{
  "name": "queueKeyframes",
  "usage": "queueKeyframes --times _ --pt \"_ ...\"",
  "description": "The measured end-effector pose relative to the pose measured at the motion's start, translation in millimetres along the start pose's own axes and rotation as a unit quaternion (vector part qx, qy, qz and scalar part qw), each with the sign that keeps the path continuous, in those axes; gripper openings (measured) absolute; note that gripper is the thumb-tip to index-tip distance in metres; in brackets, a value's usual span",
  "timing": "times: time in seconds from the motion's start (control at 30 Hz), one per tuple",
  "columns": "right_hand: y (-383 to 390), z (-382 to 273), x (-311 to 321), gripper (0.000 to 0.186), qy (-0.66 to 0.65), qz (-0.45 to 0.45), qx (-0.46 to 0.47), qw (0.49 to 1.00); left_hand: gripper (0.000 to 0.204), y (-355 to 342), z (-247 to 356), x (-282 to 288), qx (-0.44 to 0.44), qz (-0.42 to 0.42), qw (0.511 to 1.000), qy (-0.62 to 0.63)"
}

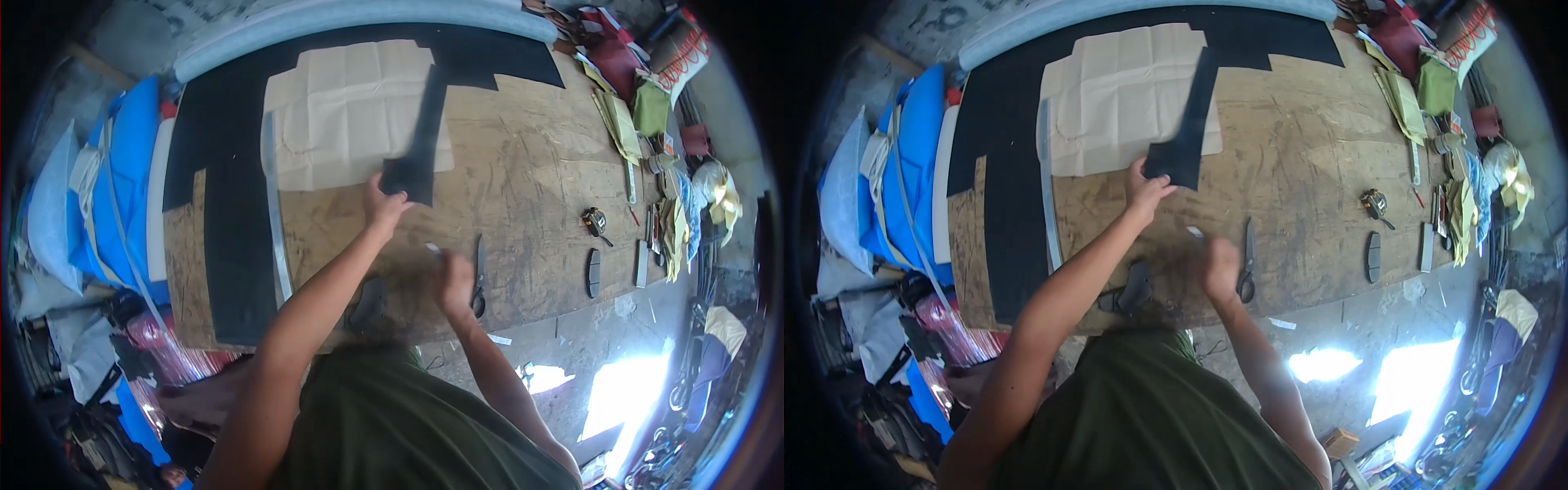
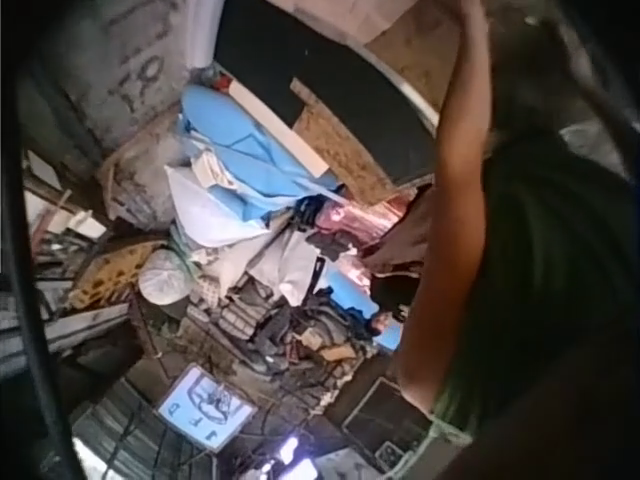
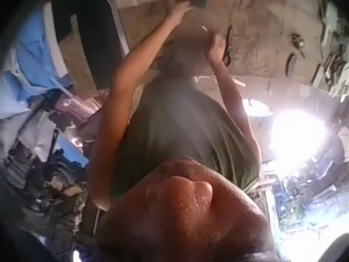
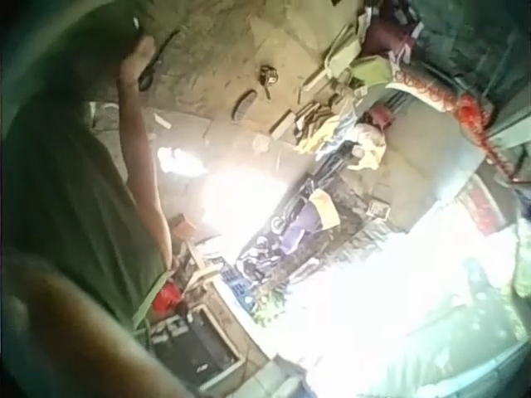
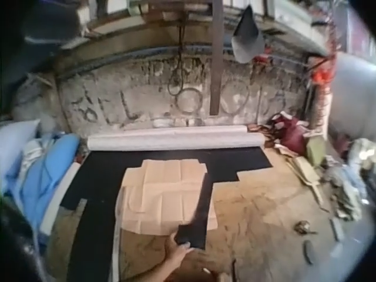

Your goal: Trace pattern templates onto leather fabric and cut out the shapes using scissors.

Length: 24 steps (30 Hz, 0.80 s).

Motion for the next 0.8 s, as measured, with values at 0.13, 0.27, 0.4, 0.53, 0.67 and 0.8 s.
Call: queueKeyframes --times 0.13,0.27,0.4,0.53,0.67,0.8 --pt "54 61 51 0.038 0.134 0.126 -0.155 0.971 0.060 77 16 -21 -0.020 -0.081 0.988 -0.127" --pt "61 75 68 0.034 0.152 0.134 -0.164 0.965 0.045 145 86 -44 -0.269 -0.262 0.862 -0.340" --pt "56 105 71 0.031 0.166 0.130 -0.221 0.952 0.039 206 193 -75 -0.224 -0.444 0.711 -0.497" --pt "46 141 89 0.031 0.212 0.146 -0.223 0.940 0.043 187 233 -103 -0.205 -0.458 0.614 -0.610" --pt "28 164 100 0.028 0.235 0.135 -0.271 0.923 0.040 118 204 -136 -0.235 -0.423 0.569 -0.665" --pt "12 170 118 0.023 0.180 0.209 -0.268 0.923 0.029 43 153 -132 -0.638 -0.117 0.525 -0.550"
Point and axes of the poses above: each hand's wrist, its own y-axis away from the middle knuckle, its own x-axis out of the back of the hand, z = x × y, the point moved 5 cm from there along -y, towards the middle knuckle, and after that the axes turned 1 degree about -y, right-handed, at the moved point
